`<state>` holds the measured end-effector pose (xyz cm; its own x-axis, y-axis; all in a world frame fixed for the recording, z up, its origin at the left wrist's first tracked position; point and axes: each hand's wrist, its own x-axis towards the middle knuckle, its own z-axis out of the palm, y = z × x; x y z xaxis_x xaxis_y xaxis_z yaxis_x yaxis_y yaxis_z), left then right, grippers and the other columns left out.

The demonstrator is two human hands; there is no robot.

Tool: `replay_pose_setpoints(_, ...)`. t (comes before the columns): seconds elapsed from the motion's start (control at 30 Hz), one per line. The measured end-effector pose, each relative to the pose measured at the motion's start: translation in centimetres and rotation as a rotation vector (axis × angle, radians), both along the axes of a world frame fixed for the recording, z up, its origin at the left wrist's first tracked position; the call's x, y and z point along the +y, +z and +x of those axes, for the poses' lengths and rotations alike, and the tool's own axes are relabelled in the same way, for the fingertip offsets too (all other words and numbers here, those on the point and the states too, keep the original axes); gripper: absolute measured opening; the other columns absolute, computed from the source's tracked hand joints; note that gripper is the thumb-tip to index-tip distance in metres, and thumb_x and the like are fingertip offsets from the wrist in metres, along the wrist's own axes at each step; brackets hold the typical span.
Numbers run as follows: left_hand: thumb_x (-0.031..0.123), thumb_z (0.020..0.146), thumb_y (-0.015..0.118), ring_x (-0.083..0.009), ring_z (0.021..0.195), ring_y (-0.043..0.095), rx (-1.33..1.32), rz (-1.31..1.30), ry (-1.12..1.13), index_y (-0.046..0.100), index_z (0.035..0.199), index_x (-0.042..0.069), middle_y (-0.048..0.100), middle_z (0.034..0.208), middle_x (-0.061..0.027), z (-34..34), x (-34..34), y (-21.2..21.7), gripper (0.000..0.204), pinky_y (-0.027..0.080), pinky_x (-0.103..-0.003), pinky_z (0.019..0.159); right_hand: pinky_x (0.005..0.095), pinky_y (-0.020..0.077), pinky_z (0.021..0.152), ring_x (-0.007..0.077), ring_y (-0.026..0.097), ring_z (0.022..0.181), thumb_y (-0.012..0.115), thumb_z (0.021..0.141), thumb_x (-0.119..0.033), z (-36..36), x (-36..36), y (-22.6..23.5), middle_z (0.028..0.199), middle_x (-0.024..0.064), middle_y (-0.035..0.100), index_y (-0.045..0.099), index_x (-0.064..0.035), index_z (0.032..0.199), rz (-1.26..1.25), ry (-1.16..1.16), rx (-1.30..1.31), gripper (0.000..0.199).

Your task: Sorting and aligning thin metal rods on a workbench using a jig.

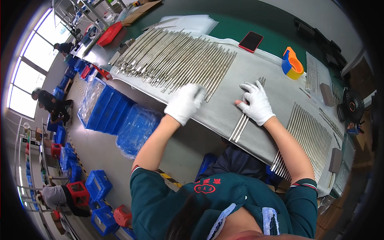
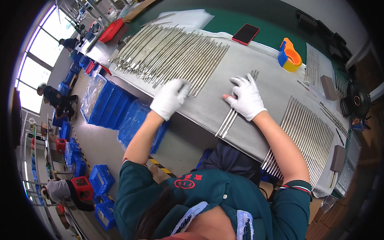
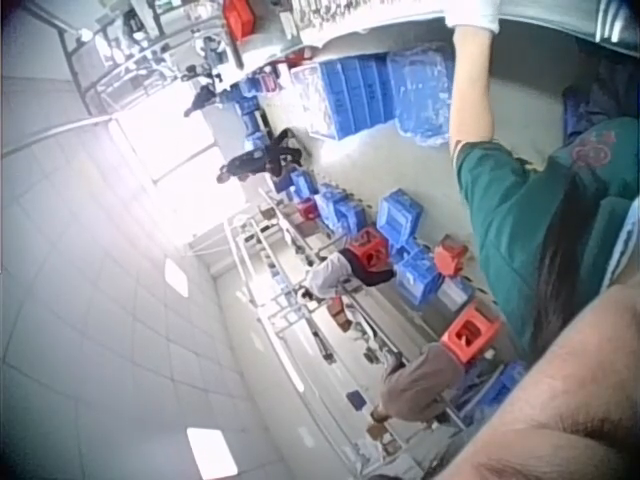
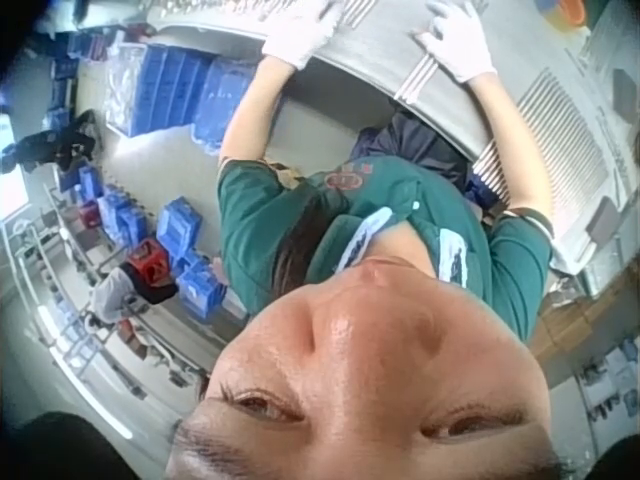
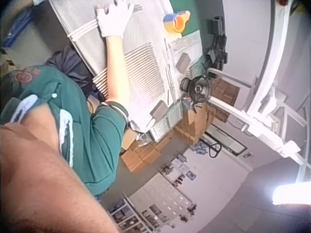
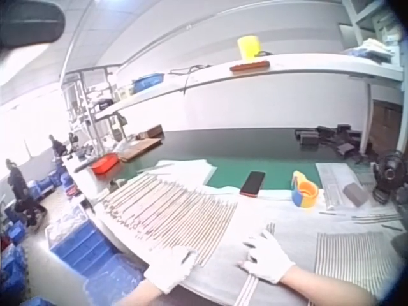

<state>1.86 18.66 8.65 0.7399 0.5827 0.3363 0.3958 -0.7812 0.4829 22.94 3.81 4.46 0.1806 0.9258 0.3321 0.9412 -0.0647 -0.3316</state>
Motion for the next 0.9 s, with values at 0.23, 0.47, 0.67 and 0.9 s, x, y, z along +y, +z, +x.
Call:
replay_pose_setpoints(0.23, 0.022, 0.087, 0.047, -0.0335, 0.079, 0.063, 0.409, 0.403, 0.533, 0.066, 0.085, 0.007, 0.064, 0.084, -0.0177, -3.4, 10.9, -1.0, 0.024, 0.050, -0.045, 0.070, 0.0499, 0.0241, 0.107, 0.0303, 0.047, 0.118, 0.065, 0.076, -0.035, -0.1, 0.1, 0.1, 0.117, 0.0148, 0.057, 0.057, -0.0043, 0.055, -0.009, 0.004, 0.015, 0.038)
replay_pose_setpoints(0.47, 0.010, 0.081, 0.045, -0.0340, 0.086, 0.063, 0.451, 0.296, 0.611, 0.066, 0.086, 0.005, 0.065, 0.090, -0.0180, -4.1, 12.5, -1.7, 0.023, 0.050, -0.044, 0.075, 0.0493, 0.0236, 0.108, 0.0299, 0.046, 0.118, 0.066, 0.075, -0.034, -0.1, 0.1, 0.3, 0.117, 0.0148, 0.057, 0.058, -0.0044, 0.056, -0.001, -0.006, 0.018, 0.037)
replay_pose_setpoints(0.67, 0.039, 0.084, 0.053, -0.0357, 0.091, 0.062, 0.479, 0.115, 0.600, 0.067, 0.092, 0.003, 0.064, 0.098, -0.0208, -3.7, 14.5, -1.3, 0.039, 0.048, -0.045, 0.080, 0.0492, 0.0237, 0.108, 0.0297, 0.046, 0.118, 0.066, 0.075, -0.035, -0.1, 0.1, 0.2, 0.117, 0.0147, 0.057, 0.057, -0.0044, 0.056, -0.008, -0.009, 0.012, 0.037)
replay_pose_setpoints(0.9, 0.042, 0.082, 0.055, -0.0389, 0.094, 0.060, 0.666, -0.030, 0.433, 0.066, 0.095, -0.002, 0.062, 0.099, -0.0258, -3.9, 17.4, 0.1, 0.047, 0.047, -0.042, 0.084, 0.0495, 0.0240, 0.107, 0.0303, 0.047, 0.118, 0.066, 0.075, -0.035, -0.2, 0.2, 0.1, 0.116, 0.0145, 0.058, 0.057, -0.0043, 0.056, 0.000, -0.004, 0.020, 0.037)
